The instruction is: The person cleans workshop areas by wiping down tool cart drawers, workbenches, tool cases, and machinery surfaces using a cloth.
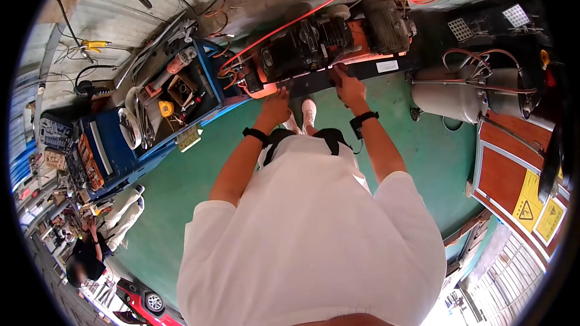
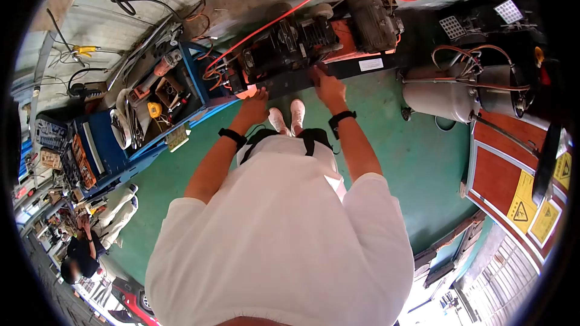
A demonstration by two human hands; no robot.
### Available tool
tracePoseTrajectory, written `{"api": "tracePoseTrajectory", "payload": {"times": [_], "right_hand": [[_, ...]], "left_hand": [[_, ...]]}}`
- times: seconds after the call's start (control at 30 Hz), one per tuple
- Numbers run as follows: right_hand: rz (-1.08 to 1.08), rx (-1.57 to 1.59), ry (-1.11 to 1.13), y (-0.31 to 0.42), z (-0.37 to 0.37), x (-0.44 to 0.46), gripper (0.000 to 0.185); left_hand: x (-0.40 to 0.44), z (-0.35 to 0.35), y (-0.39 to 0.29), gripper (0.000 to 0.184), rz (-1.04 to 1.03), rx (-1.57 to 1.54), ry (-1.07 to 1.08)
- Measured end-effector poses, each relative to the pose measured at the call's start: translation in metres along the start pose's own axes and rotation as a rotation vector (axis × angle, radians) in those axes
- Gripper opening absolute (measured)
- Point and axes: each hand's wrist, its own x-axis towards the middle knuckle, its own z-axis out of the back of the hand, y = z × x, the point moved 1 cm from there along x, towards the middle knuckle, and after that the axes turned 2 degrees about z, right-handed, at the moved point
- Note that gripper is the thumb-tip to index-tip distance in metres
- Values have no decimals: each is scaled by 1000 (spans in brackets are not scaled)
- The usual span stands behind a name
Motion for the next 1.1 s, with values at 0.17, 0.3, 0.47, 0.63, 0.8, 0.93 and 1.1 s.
{"api": "tracePoseTrajectory", "payload": {"times": [0.17, 0.3, 0.47, 0.63, 0.8, 0.93, 1.1], "right_hand": [[-145, -25, -70, -39, 13, 19, 57], [-274, 114, -172, -28, 2, 23, 53], [-94, 72, -95, 12, -19, 0, 51], [-191, 113, -13, -19, 4, -7, 45], [-302, 95, -150, -83, -1, 14, 37], [-236, 361, 69, -37, 5, 0, 33], [653, 418, 116, 70, -3, -35, 45]], "left_hand": [[-5, -4, 8, 64, -78, -2, -54], [-4, -14, 14, 65, -76, -75, -68], [-5, -18, 14, 65, -86, -91, -68], [-6, -11, 16, 64, -74, -114, -29], [-6, 1, 12, 63, -48, -96, 37], [0, -10, 21, 64, -99, -85, 24], [-11, 16, 15, 81, -96, -85, 98]]}}
